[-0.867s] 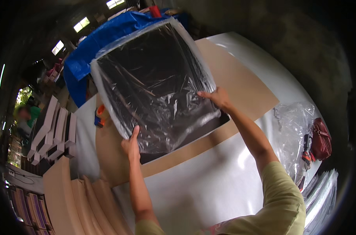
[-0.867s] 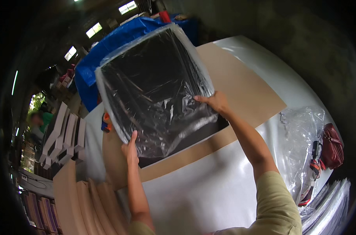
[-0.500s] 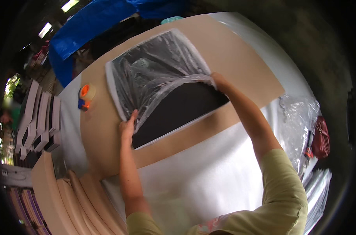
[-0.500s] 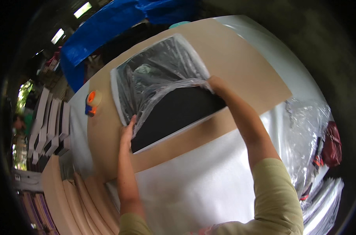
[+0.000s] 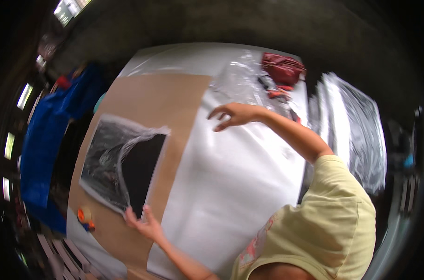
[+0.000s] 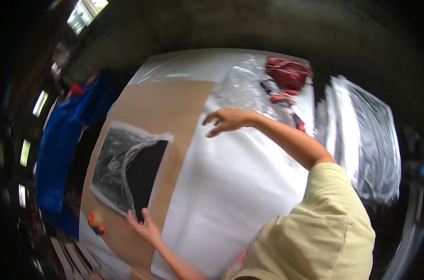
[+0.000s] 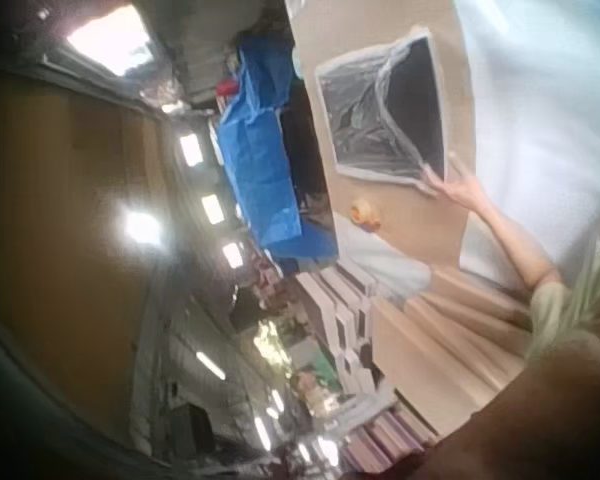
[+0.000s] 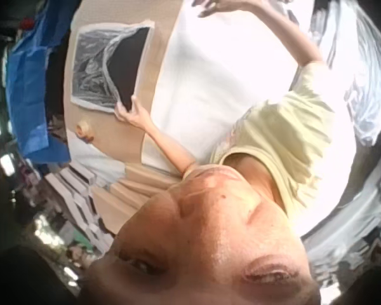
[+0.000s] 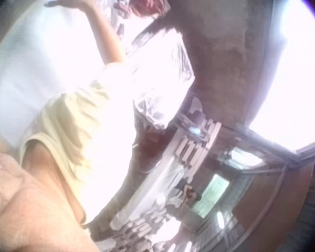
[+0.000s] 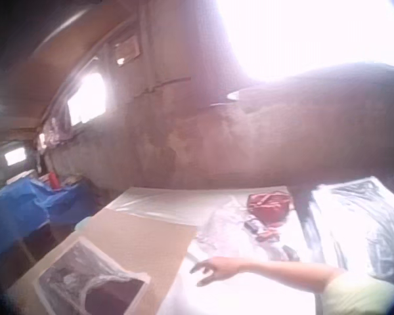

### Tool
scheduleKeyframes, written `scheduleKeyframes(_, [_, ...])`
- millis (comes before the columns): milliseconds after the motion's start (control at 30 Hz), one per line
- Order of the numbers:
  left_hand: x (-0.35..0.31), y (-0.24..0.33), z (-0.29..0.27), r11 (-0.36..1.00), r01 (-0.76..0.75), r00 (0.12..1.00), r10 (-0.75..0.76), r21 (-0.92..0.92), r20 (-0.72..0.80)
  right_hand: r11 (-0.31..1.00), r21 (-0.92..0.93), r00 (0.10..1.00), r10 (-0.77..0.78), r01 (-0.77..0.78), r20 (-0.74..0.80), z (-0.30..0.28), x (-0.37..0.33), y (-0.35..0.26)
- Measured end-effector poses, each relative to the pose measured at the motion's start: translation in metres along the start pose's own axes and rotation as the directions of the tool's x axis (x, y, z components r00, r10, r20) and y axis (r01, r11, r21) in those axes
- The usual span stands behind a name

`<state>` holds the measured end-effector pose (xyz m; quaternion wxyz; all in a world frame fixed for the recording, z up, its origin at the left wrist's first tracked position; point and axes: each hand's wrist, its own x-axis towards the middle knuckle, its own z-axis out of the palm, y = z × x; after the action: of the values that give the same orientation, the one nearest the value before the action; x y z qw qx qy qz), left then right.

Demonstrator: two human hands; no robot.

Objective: The person wraps a board in plastic film and then in brown paper, securing the edges with adhesive tape using a tape dispenser.

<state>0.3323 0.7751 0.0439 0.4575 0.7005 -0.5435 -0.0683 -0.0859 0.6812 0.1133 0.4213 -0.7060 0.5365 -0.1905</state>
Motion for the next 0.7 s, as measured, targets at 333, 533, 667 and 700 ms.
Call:
scheduleKeyframes(333, [-0.275, 0.244, 0.092, 0.664, 0.522, 0.289, 0.454, -0.536, 0.843, 0.768, 0.256, 0.400, 0.550, -0.586, -0.733, -0.025, -0.489, 0.055])
scheduleKeyframes(533, [-0.339, 0.330, 0.123, 0.706, 0.512, 0.117, 0.507, -0.490, 0.854, 0.482, 0.476, -0.231, 0.482, -0.736, -0.845, -0.024, -0.682, 0.142])
scheduleKeyframes(667, [-0.372, 0.376, 0.185, 0.779, 0.506, 0.053, 0.402, -0.371, 0.914, 0.453, 0.569, -0.286, 0.552, -0.686, -0.783, -0.036, -0.749, 0.224])
scheduleKeyframes(700, [-0.378, 0.394, 0.193, 0.807, 0.503, 0.007, 0.355, -0.310, 0.935, 0.500, 0.576, -0.231, 0.591, -0.646, -0.773, -0.045, -0.754, 0.238])
